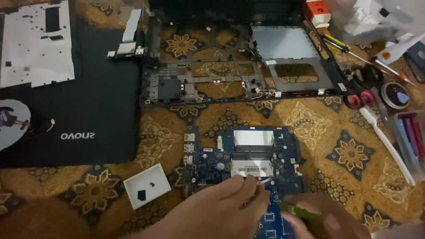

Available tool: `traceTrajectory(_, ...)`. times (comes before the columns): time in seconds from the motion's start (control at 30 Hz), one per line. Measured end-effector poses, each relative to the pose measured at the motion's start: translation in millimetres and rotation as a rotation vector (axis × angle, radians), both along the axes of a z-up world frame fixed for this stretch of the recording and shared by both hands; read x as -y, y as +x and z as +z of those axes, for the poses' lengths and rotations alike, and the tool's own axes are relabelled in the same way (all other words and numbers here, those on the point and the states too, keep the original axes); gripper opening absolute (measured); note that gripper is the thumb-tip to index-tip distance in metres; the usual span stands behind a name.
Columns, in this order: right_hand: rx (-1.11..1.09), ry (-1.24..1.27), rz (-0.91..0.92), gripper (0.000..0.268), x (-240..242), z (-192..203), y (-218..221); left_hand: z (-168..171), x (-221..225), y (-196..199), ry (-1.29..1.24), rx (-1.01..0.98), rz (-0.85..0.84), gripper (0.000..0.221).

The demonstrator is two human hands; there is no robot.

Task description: Repairing a laptop by installing the motherboard, RAM modules, and connecting internal ribbon cables

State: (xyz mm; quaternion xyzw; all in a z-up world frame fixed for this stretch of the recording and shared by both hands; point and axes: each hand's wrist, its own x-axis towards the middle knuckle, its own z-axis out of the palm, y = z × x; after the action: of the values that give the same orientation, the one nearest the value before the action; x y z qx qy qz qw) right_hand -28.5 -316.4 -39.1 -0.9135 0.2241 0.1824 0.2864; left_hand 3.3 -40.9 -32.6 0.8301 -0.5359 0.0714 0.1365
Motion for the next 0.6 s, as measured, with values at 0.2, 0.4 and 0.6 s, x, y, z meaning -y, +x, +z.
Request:
traceTrajectory(0.2, -0.074, -0.131, 0.373, 0.042, -6, 12, 11, -2, 1, -1, -0.011, 0.026, -0.008, 0.047)
traceTrajectory(0.4, 0.007, 1.031, -0.363, 0.050, -10, 21, 11, 3, 1, -2, -0.059, -0.073, 0.008, 0.049)
traceTrajectory(0.6, -0.200, 0.719, 0.249, 0.087, 91, -63, 47, -14, -2, -6, -0.143, -0.102, -0.002, 0.046)
